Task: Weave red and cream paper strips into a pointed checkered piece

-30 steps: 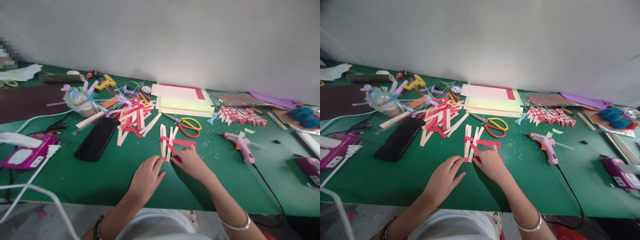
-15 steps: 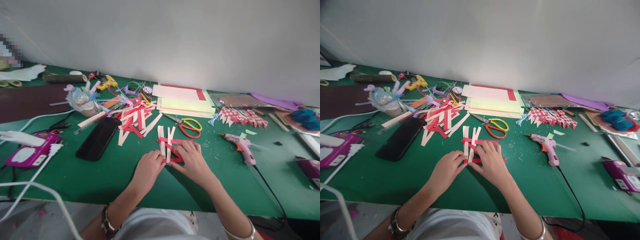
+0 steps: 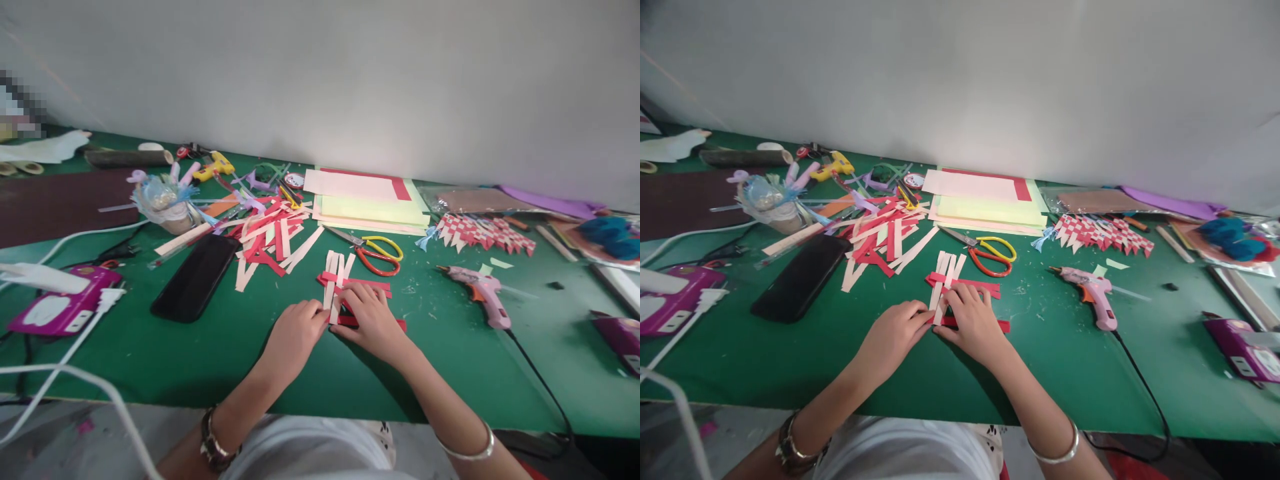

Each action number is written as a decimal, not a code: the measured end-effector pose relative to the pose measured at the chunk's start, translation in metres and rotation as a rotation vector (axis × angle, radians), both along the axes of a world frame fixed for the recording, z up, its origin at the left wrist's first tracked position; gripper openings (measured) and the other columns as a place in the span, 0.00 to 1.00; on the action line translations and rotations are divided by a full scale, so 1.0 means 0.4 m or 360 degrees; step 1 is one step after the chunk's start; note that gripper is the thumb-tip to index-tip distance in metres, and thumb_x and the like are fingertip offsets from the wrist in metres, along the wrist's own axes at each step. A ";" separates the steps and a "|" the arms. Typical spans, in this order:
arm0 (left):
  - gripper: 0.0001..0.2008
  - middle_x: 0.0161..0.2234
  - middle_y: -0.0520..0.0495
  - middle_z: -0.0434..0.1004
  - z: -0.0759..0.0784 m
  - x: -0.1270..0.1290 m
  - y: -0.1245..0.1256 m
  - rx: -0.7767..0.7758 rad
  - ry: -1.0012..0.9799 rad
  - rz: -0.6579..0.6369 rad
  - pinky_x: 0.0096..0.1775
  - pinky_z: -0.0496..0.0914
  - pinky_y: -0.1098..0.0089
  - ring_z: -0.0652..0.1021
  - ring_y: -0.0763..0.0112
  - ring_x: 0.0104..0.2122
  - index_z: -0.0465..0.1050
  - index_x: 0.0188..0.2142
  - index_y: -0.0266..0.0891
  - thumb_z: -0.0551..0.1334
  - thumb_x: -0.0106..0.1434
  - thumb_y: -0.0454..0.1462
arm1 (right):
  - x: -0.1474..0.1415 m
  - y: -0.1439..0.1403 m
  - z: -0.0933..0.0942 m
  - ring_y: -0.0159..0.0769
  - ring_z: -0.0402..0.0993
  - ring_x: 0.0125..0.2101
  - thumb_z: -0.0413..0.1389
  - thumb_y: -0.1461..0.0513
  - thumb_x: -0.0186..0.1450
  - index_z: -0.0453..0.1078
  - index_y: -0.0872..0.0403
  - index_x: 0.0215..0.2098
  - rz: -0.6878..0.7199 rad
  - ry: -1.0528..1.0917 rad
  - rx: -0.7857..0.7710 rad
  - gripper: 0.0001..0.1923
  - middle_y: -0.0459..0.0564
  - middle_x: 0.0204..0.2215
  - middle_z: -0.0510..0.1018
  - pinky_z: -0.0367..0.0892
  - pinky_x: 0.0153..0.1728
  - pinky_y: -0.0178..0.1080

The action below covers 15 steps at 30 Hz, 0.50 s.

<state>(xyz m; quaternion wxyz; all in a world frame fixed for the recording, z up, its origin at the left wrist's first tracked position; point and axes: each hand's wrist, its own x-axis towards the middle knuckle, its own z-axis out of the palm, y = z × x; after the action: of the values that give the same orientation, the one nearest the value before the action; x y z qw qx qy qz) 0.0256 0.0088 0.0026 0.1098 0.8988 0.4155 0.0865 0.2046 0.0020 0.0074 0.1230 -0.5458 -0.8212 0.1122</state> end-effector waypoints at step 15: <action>0.10 0.31 0.49 0.68 -0.003 -0.002 0.000 0.0068 0.0010 -0.0034 0.31 0.62 0.70 0.70 0.70 0.31 0.70 0.38 0.38 0.51 0.67 0.33 | 0.001 0.004 -0.007 0.42 0.63 0.44 0.54 0.53 0.60 0.65 0.51 0.39 -0.0032 0.0011 0.0000 0.13 0.52 0.43 0.68 0.57 0.43 0.45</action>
<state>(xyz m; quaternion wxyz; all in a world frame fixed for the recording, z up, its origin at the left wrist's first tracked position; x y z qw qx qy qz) 0.0248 0.0090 0.0014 0.0901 0.9055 0.4044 0.0915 0.2048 0.0037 0.0048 0.1269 -0.5536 -0.8153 0.1129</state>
